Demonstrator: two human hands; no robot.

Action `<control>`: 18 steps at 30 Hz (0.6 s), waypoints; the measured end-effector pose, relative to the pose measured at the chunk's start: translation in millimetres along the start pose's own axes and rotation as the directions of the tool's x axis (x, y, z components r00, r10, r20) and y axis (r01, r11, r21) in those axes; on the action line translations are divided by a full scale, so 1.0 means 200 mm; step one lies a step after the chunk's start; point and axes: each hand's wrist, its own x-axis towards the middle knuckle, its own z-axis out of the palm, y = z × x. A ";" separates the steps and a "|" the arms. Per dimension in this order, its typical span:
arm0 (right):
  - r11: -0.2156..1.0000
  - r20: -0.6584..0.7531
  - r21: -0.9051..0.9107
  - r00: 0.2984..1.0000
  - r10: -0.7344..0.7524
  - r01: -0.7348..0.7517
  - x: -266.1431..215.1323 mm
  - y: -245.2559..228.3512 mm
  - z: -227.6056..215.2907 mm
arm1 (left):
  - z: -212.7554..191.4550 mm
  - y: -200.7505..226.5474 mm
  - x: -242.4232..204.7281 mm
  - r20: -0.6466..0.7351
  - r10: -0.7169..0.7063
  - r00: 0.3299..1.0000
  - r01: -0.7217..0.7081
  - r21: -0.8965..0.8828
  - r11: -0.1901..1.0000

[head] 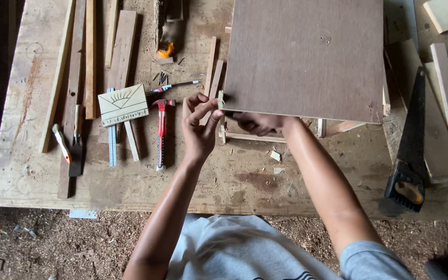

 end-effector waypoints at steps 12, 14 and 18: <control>0.959 -0.161 0.178 0.968 -0.193 0.221 -0.03 -0.01 0.12 | 0.03 0.01 -0.01 -0.035 -0.098 0.995 0.089 -0.196 0.976; 0.966 -0.219 -0.197 0.953 -0.208 0.166 -0.01 0.01 0.15 | 0.02 0.02 0.01 -0.052 -0.026 0.998 0.020 -0.115 0.993; 0.858 -0.394 -0.502 0.854 -0.341 0.111 -0.02 0.07 0.25 | 0.01 0.03 0.02 0.016 -0.031 0.999 0.033 -0.124 0.992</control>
